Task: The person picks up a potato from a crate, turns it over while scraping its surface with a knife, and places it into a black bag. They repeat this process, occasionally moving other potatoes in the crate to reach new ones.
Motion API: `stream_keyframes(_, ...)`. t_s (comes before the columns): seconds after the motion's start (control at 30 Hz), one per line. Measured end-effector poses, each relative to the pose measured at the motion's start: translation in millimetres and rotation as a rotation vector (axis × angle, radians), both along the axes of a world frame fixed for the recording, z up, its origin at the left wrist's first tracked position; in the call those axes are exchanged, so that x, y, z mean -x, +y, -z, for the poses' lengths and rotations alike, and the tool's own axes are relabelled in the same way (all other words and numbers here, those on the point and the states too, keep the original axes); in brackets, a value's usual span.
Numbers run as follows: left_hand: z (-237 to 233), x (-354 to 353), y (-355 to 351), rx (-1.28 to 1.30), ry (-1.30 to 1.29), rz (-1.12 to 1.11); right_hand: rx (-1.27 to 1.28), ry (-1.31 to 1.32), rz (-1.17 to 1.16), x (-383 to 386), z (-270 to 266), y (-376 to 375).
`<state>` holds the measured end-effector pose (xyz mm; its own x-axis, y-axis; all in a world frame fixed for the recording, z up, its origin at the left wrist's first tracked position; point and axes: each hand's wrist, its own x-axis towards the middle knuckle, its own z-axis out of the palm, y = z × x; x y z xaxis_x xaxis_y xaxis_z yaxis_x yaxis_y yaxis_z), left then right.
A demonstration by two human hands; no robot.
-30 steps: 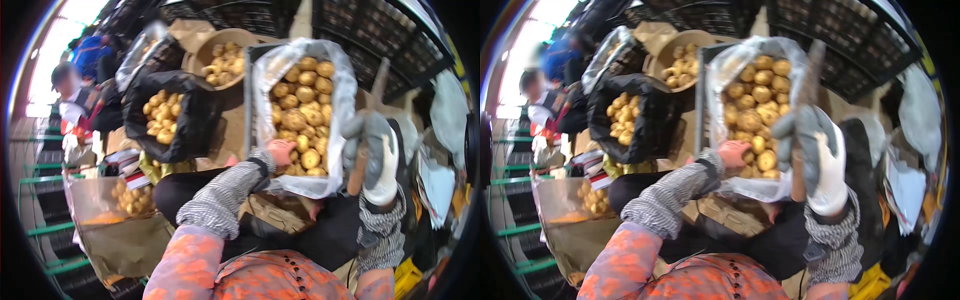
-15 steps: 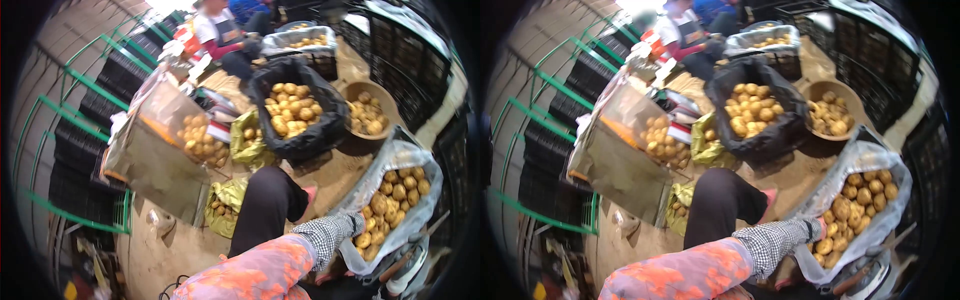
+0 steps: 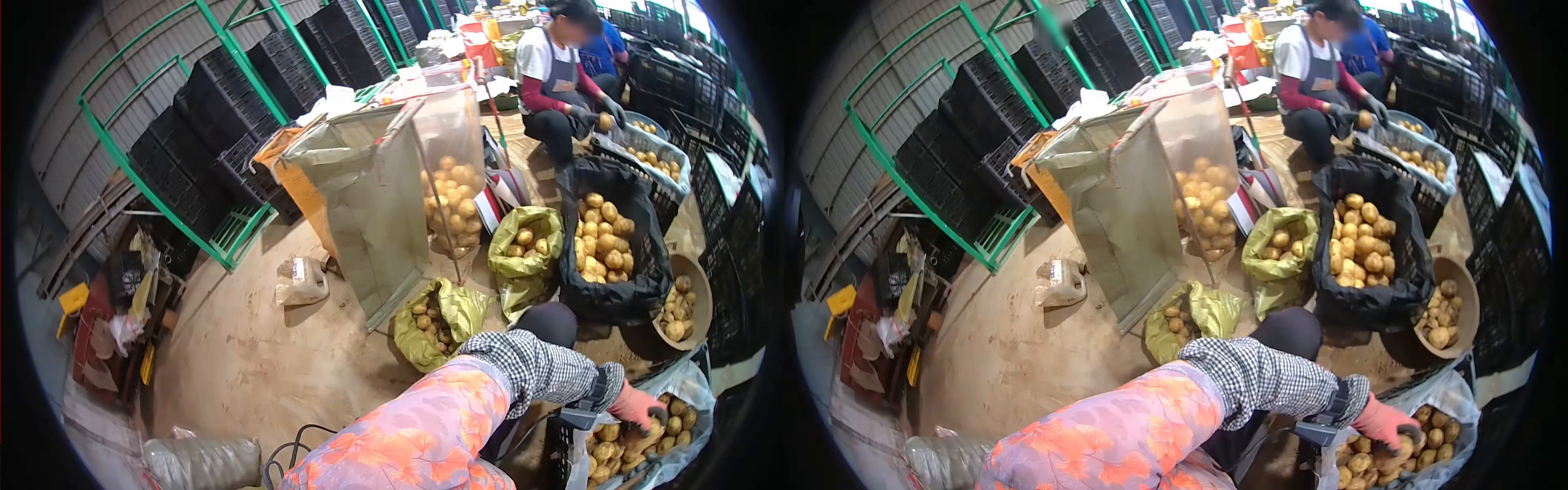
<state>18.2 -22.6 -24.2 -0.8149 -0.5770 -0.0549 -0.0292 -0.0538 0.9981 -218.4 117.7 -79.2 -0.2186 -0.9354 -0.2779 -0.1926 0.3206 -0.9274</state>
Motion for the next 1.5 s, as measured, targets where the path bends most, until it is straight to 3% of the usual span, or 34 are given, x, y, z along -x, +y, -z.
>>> stream_keyframes(0.07,-6.2,-3.4,-19.3,-0.034,0.065,-0.113,0.006,0.096,-0.045,13.9,28.7,0.3)
stream_keyframes(0.13,-13.0,-1.7,-39.0,-0.055,0.301,-0.132,0.113,0.358,-0.247,39.5,81.3,-5.1)
stream_keyframes(0.17,-14.8,-3.1,-47.3,-0.034,0.389,-0.146,0.592,1.013,-0.676,95.8,174.4,-16.4)
stream_keyframes(0.2,-10.4,-5.9,-54.3,-0.051,0.361,-0.187,0.249,0.620,-0.602,49.2,117.6,-13.7)
stream_keyframes(0.23,-4.9,-3.8,-55.4,-0.054,0.366,-0.181,-0.050,-0.038,-0.271,-12.5,42.4,-10.9)
stream_keyframes(0.27,2.9,2.9,-53.2,-0.257,0.425,-0.300,-0.211,-0.384,0.119,-74.5,-32.8,-8.3)
stream_keyframes(0.3,14.5,12.8,-50.4,-0.465,0.477,-0.419,-0.197,-0.397,0.234,-88.9,-50.6,-12.4)
stream_keyframes(0.37,33.0,34.7,-46.7,-0.401,0.430,-0.513,-0.152,-0.372,0.222,-90.5,-47.7,-19.7)
stream_keyframes(0.43,44.7,51.8,-41.1,-0.429,0.323,-0.429,-0.104,-0.370,0.209,-86.6,-46.4,-28.9)
stream_keyframes(0.47,55.4,72.2,-44.4,-0.201,0.343,-0.431,-0.077,-0.375,0.203,-85.0,-44.8,-34.5)
stream_keyframes(0.53,30.4,69.5,-35.1,-0.275,0.331,-0.382,-0.006,-0.405,0.223,-79.8,-40.9,-40.9)
stream_keyframes(0.63,-50.0,15.4,-5.4,-0.597,0.248,-0.308,0.156,-0.490,0.297,-46.2,-37.0,-37.9)
stream_keyframes(0.7,-19.2,47.3,-2.2,-0.490,0.406,-0.412,0.305,-0.612,0.321,-29.2,-31.1,-29.4)
stream_keyframes(0.73,-15.0,47.0,-3.5,-0.508,0.325,-0.331,0.349,-0.487,0.110,-21.3,-51.1,-22.8)
stream_keyframes(0.77,-4.2,55.0,-1.2,-0.367,0.326,-0.312,0.283,-0.798,-0.002,-20.2,-64.6,-18.5)
stream_keyframes(0.8,-42.6,30.4,7.4,-0.472,0.333,-0.221,0.253,-0.567,0.236,-40.5,-78.1,-11.8)
stream_keyframes(0.83,-46.5,31.3,15.4,-0.549,0.414,-0.172,0.242,-0.527,0.400,-54.8,-82.1,-7.7)
stream_keyframes(0.87,-54.0,25.5,16.2,-0.497,0.311,-0.135,0.297,-0.292,0.314,-44.1,-66.7,1.9)
stream_keyframes(0.9,-52.4,25.6,17.0,-0.438,0.291,-0.055,0.178,-0.480,0.399,-60.0,-89.9,-1.8)
stream_keyframes(0.93,-70.9,22.8,15.9,-0.528,0.087,-0.033,0.232,-0.432,0.483,-72.0,-93.6,-6.6)
stream_keyframes(1.1,-43.2,32.2,13.5,0.118,0.176,0.010,0.152,-0.555,0.246,-55.5,-104.6,-0.7)
stream_keyframes(1.13,-42.6,31.9,12.3,0.110,0.168,0.029,0.120,-0.663,0.267,-55.1,-101.2,1.3)
stream_keyframes(1.2,-41.1,34.1,15.9,0.221,0.063,0.043,0.092,-0.610,0.218,-53.3,-96.7,5.1)
stream_keyframes(1.23,-41.8,35.1,19.8,0.211,0.059,0.055,0.092,-0.584,0.183,-51.6,-92.8,7.2)
stream_keyframes(1.33,-56.9,34.1,26.8,-0.501,0.030,0.029,0.174,-0.611,0.214,-50.6,-92.1,12.3)
stream_keyframes(1.37,-54.4,33.9,28.6,-0.501,0.027,0.032,0.175,-0.613,0.218,-49.7,-94.2,12.8)
stream_keyframes(1.43,-47.0,33.3,32.2,-0.503,0.161,0.013,0.064,-0.302,0.164,-48.1,-99.6,14.2)
stream_keyframes(1.47,-45.4,33.3,32.4,-0.504,0.159,0.013,0.144,-0.187,0.086,-47.0,-94.4,17.3)
stream_keyframes(1.5,-44.2,33.6,31.8,-0.473,0.192,-0.015,0.426,0.296,-0.050,-46.9,-99.9,14.8)
